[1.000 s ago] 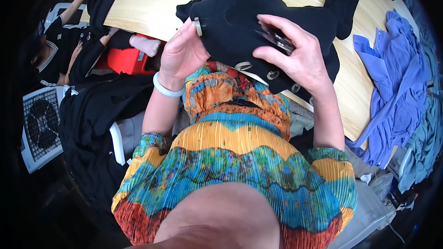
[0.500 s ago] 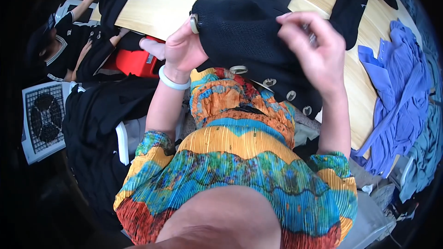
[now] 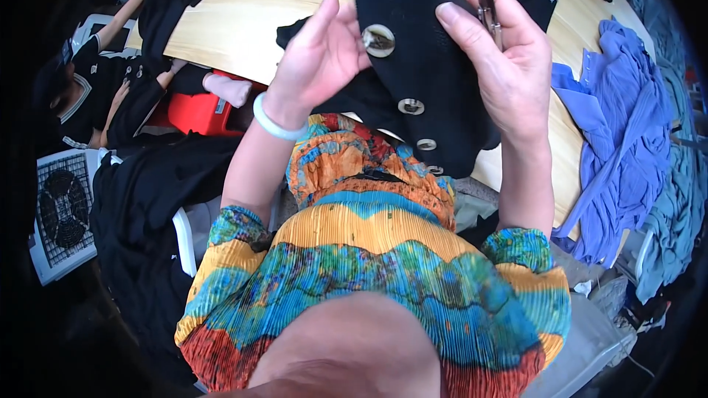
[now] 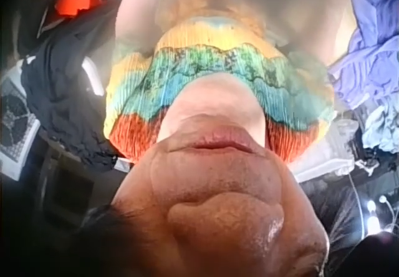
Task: The recorder is using thread snips to remove excess threads and loose fabric from black garments on a workshop table.
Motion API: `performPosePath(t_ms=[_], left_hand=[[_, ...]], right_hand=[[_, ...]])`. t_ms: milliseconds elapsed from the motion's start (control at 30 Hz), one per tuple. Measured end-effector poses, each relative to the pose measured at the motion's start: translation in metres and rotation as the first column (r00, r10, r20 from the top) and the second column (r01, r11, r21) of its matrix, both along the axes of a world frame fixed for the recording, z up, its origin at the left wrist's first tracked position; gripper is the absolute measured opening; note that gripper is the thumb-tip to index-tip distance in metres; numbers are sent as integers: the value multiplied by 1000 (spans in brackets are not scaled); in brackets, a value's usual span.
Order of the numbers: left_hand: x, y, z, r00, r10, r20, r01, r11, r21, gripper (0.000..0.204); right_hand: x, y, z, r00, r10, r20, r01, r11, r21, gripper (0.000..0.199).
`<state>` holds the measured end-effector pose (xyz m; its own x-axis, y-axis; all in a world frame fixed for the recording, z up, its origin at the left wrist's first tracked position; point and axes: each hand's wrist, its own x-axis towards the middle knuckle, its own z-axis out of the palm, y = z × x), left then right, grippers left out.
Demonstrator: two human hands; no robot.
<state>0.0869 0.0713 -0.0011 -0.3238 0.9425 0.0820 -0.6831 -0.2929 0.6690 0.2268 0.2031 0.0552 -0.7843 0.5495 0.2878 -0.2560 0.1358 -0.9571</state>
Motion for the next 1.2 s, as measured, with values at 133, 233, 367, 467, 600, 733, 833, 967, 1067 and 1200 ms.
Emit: performPosePath(t_ms=[133,233,367,467,600,733,833,967,1067,1200], left_hand=[[17,-12,-9,991,10,-131,-14,999,-35,40],[13,-15,-15,997,0,-82,0,1000,2,31],[13,-15,-14,999,-48,-7,48,999,-21,27],[19,-17,-15,989,-88,120,87,996,17,26],[30,-22,-20,932,-162,323,116,981,157,35],[33,-24,-23,917,-151,369,117,987,111,32],[33,-24,-23,919,-79,386,63,997,54,15],[38,-19,-16,935,74,346,-63,997,-43,7],[37,-24,-12,980,89,179,-66,989,-133,6],[24,-35,-2,981,-37,-190,-29,943,-332,6]], right_hand=[[0,1,-6,999,-21,32,21,1000,-19,16],[-3,0,-7,999,-7,46,8,1000,-9,16],[-5,2,-6,997,-11,71,10,1000,20,16],[-8,3,-8,993,-19,118,17,1000,21,19],[-13,7,-22,992,-109,58,91,961,260,29],[-6,-9,-2,993,112,23,-101,770,630,35],[-9,-18,-11,989,132,71,-143,687,713,35],[-12,-14,-25,998,62,7,-45,623,781,28],[-10,-14,-24,999,46,-16,-14,578,816,21],[-4,-10,-20,998,41,41,-58,619,783,22]])
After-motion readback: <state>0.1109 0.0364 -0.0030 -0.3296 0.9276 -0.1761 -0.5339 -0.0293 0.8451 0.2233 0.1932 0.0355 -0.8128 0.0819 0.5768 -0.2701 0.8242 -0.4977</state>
